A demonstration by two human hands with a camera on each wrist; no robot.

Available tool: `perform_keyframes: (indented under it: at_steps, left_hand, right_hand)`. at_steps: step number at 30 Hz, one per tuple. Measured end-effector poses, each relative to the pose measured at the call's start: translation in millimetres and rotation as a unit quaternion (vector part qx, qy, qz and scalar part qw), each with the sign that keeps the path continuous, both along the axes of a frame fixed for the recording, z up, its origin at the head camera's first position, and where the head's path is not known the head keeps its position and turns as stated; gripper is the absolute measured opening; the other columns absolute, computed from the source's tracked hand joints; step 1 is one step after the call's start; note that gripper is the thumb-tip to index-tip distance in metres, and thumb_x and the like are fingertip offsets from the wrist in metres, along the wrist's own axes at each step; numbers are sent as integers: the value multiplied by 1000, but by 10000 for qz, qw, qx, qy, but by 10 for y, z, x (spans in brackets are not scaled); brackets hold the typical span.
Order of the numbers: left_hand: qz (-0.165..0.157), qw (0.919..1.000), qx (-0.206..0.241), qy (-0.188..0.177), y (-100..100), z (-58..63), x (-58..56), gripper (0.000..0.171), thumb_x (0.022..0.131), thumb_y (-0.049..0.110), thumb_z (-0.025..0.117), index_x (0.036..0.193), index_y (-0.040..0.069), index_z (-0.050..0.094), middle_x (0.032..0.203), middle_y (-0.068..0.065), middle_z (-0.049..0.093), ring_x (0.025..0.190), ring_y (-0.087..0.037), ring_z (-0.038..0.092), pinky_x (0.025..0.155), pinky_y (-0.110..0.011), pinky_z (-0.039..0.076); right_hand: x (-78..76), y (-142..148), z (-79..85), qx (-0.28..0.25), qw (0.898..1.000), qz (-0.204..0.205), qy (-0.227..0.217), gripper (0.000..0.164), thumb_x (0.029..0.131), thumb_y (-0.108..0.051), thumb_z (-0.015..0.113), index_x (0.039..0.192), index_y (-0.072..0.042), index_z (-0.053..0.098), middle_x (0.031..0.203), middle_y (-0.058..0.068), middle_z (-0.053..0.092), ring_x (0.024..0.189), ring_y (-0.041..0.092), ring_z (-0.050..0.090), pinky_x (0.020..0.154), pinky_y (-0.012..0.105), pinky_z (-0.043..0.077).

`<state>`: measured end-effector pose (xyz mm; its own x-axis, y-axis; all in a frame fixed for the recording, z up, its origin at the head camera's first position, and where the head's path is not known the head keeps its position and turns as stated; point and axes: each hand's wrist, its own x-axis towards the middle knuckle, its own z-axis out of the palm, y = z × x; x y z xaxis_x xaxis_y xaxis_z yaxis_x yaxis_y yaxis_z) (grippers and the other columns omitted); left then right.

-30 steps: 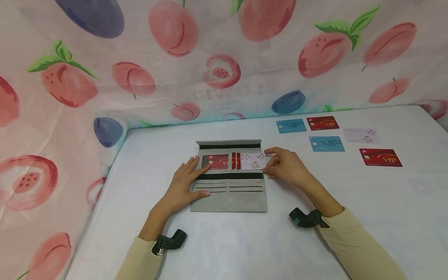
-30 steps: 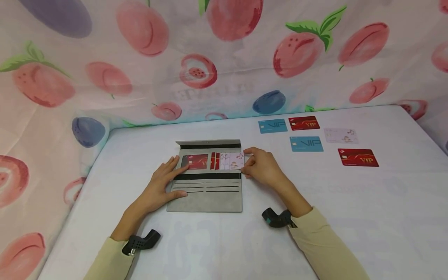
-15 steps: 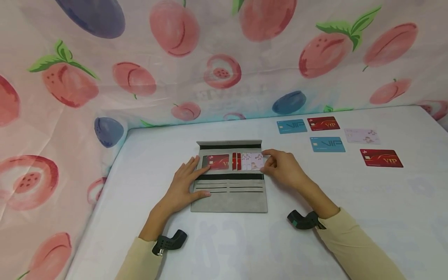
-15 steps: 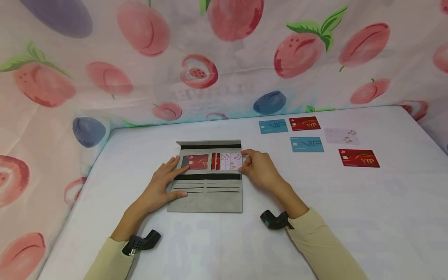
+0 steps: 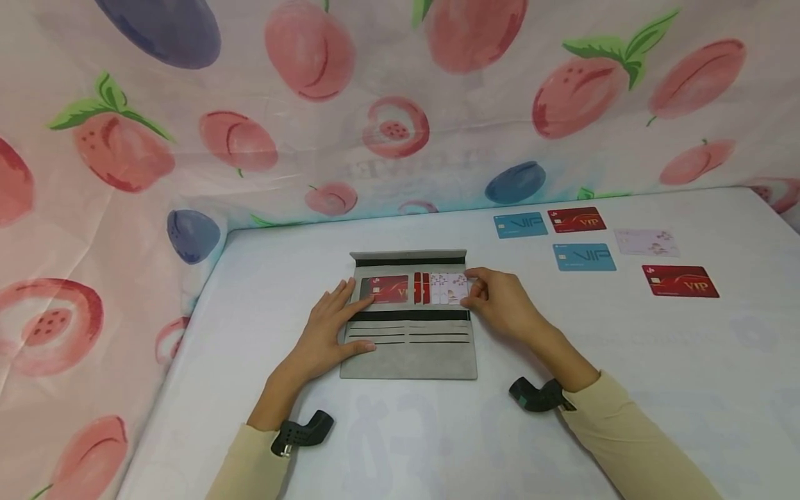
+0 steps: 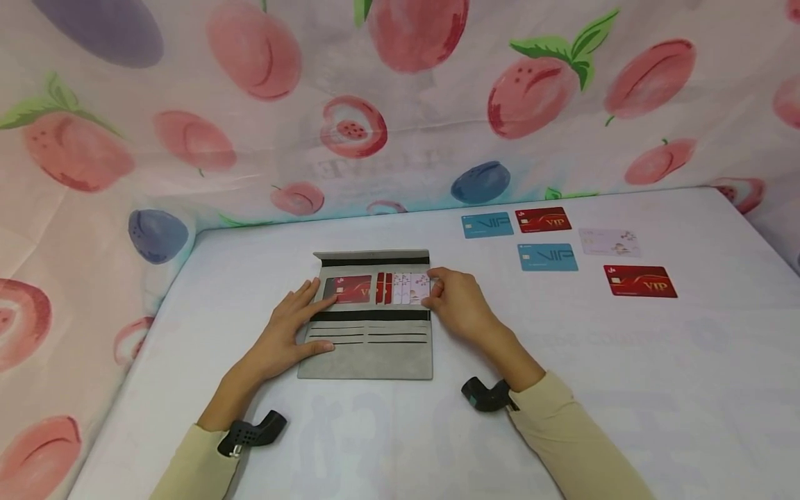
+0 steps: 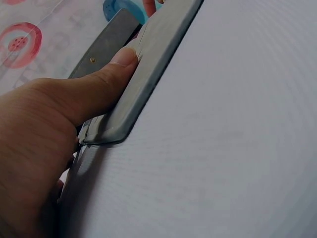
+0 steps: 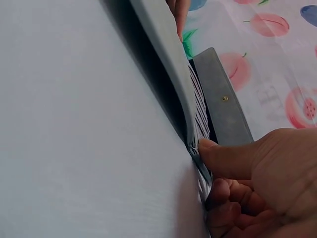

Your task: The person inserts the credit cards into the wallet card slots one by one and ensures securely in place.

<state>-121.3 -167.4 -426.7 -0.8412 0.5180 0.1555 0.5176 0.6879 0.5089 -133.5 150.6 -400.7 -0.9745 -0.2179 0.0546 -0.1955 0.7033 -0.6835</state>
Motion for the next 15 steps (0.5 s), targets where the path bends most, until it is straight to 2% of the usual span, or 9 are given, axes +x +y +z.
perform_keyframes:
  at_steps: [5, 10, 12, 15]
  left_hand:
    - [21, 10000, 15, -10, -11, -1, 8, 75, 77, 37, 78, 142, 14, 48, 155, -19, 23, 144, -33, 11, 114, -52, 6]
    - [18, 10000, 22, 5, -10, 2, 7, 75, 77, 37, 78, 142, 14, 48, 155, -19, 23, 144, -33, 11, 114, -52, 6]
    - [12, 10000, 30, 7, -8, 5, 7, 75, 77, 37, 78, 142, 15, 48, 155, -18, 22, 144, -33, 11, 114, -52, 5]
    - [0, 10000, 33, -2, -7, 7, 8, 75, 78, 38, 78, 142, 15, 48, 155, -18, 22, 144, -32, 11, 114, -52, 5]
  right_hand:
    - [7, 14, 45, 173, 9998, -37, -113, 41, 84, -9, 74, 119, 8, 61, 72, 4, 53, 69, 19, 47, 63, 32, 40]
    - [39, 44, 113, 223, 9984, -204, -476, 33, 85, -11, 72, 114, 5, 67, 68, 5, 52, 73, 21, 47, 64, 34, 36]
    - [51, 46, 130, 225, 9978, -192, -588, 33, 87, -11, 71, 115, 5, 67, 73, 8, 58, 77, 23, 49, 66, 35, 39]
    - [68, 39, 140, 193, 9978, -89, -635, 34, 89, -12, 69, 118, 5, 65, 93, 16, 67, 87, 28, 55, 76, 40, 47]
